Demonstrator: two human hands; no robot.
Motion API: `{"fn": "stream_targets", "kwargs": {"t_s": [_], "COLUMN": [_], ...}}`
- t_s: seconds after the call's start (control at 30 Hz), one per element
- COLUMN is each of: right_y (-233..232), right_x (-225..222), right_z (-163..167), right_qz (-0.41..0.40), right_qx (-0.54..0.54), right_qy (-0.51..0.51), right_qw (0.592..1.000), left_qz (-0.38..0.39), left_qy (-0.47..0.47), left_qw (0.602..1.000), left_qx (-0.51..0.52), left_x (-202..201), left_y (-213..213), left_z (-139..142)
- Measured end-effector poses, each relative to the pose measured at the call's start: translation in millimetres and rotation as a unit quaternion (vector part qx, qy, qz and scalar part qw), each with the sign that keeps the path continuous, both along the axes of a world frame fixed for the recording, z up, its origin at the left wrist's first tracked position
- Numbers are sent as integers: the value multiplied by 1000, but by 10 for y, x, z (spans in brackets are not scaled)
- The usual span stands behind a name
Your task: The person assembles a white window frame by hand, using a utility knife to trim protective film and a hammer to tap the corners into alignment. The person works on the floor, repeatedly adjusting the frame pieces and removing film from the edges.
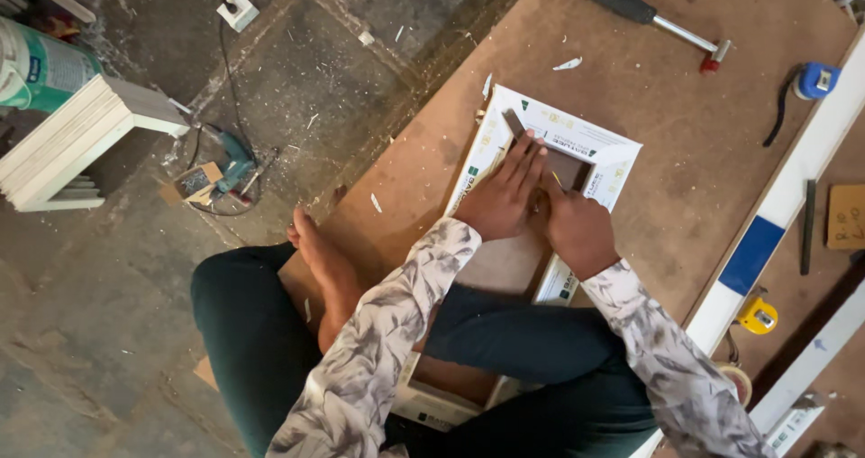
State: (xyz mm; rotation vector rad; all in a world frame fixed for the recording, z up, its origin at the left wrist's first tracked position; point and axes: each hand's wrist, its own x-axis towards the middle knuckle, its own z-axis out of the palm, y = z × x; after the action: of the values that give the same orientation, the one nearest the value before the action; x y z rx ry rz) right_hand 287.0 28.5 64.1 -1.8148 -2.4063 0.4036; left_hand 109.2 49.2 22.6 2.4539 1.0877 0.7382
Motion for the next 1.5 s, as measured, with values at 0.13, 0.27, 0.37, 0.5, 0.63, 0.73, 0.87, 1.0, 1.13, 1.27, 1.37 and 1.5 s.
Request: {"fn": "stream_targets", "kwargs": {"t_s": [0.13,0.27,0.37,0.5,0.63,0.73,0.87,1.0,1.13,1.27,1.37,1.5], "right_y": [105,382,531,444,-64,-366,-467,-387,-329,-308,-306,-317], "right_x": [-25,-167,-311,-164,205,267,217,188,147,96,76,69], "right_z": [-81,-208,-277,-135,122,156,133,154,188,227,258,269], "right_qz": [0,42,95,37,-11,4,-15,-14,-17,-29,-27,-35], "right_qx": [-11,67,189,67,-26,4,1,12,7,-4,9,-4], "right_qy": [-13,18,50,51,67,138,172,137,121,114,105,79], "right_qw": [1000,997,976,996,997,990,985,990,992,993,994,996], "left_qz": [60,114,147,98,-21,-106,-79,-60,-51,-38,-48,-52], "left_qy": [-17,16,-4,-38,20,57,43,73,73,35,37,61], "left_qw": [997,991,982,994,994,991,992,994,995,998,998,996], "left_qx": [-39,-73,-119,-26,110,62,88,58,54,43,34,38], "left_x": [30,33,9,-7,25,46,57,56,63,73,70,52], "left_y": [25,150,188,95,-49,-97,-92,-68,-48,-34,-27,-30], "left_z": [-65,-22,24,-38,-187,-234,-169,-87,-88,-112,-105,-78]}}
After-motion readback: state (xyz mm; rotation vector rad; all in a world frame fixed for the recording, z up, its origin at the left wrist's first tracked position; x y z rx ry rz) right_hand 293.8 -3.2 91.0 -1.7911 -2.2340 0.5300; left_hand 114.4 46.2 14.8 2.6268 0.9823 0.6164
